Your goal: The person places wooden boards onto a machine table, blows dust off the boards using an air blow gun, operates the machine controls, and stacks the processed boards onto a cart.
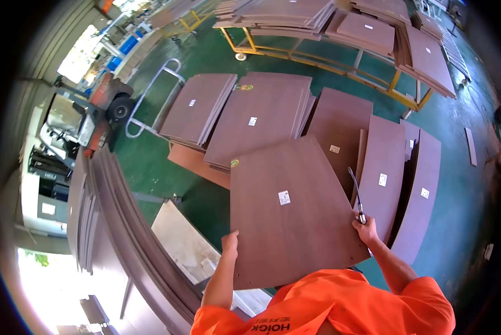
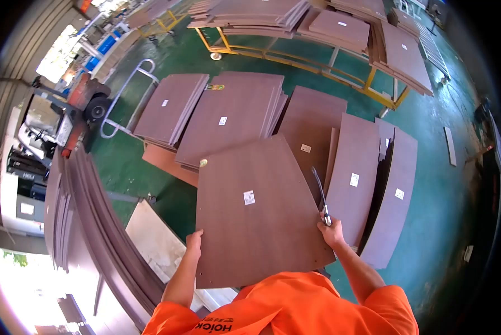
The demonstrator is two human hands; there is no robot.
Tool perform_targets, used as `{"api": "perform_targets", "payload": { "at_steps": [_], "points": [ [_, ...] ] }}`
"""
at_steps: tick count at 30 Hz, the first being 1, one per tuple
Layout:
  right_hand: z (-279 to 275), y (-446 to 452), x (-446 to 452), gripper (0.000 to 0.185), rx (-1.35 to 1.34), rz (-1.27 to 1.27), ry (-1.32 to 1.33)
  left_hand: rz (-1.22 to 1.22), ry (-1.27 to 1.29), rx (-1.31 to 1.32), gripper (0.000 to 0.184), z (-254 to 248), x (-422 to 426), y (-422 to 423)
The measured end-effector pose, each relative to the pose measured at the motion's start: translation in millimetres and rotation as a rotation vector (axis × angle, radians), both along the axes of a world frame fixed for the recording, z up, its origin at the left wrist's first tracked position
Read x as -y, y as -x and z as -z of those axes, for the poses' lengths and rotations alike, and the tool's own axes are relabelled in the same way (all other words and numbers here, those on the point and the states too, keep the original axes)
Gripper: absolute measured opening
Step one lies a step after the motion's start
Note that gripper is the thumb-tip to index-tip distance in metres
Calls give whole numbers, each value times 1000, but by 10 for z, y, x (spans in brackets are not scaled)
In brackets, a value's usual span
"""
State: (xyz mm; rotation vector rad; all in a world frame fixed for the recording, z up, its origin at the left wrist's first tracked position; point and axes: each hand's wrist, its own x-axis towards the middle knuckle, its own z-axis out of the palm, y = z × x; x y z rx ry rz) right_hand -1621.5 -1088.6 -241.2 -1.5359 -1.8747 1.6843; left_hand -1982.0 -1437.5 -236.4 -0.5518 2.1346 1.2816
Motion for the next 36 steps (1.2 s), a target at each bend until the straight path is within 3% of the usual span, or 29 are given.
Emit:
{"api": "perform_targets", "payload": {
  "at_steps": [3,4,7,9,11,12,13,15,18,20,22,24,25,26,27,29,30,33,36],
  "points": [
    [200,792,120,42,20,60,-82,146,100,-47,43,507,-129,1161],
    [209,1011,194,41,7,99,-90,192,151,-23,45,329,-319,1432],
    [254,1775,184,36,-39,193,-103,267,30,-10,45,474,-615,2369],
    [200,2228,141,34,-82,248,-103,420,100,12,47,475,-850,2931],
    [259,2578,60,35,-51,271,-105,613,-82,2,49,591,-945,3470],
    [273,2780,28,35,-44,293,-104,698,-219,117,50,201,-1097,3579],
    [279,2964,-34,35,-42,312,-107,761,-234,135,48,146,-1090,3733],
    [434,3239,-150,35,-57,335,-81,755,-286,192,45,15,-892,3930],
    [688,3542,-353,42,-15,283,-8,522,-399,285,44,28,-521,4065],
    [679,3794,-406,42,0,253,-31,456,-458,236,46,201,-494,4296],
    [611,3934,-474,39,-77,242,129,368,-584,249,55,274,-553,4479],
    [623,4028,-523,28,-164,271,203,190,-391,4,63,950,-288,4692],
    [602,3991,-515,24,-138,256,210,92,-300,-127,66,1145,-172,4702],
    [563,3935,-546,20,-116,238,214,131,97,-334,73,1095,-124,4542],
    [533,3852,-549,17,-94,222,221,149,338,-383,75,1278,63,4451],
    [444,3580,-402,13,-86,184,267,185,564,-315,69,1485,280,3895],
    [397,3429,-274,14,-67,187,293,225,509,-187,69,1446,295,3529],
    [528,2799,174,28,144,33,257,695,540,-33,70,1665,413,2432],
    [338,2321,719,37,214,33,303,864,373,159,72,1812,333,1505]
  ]
}}
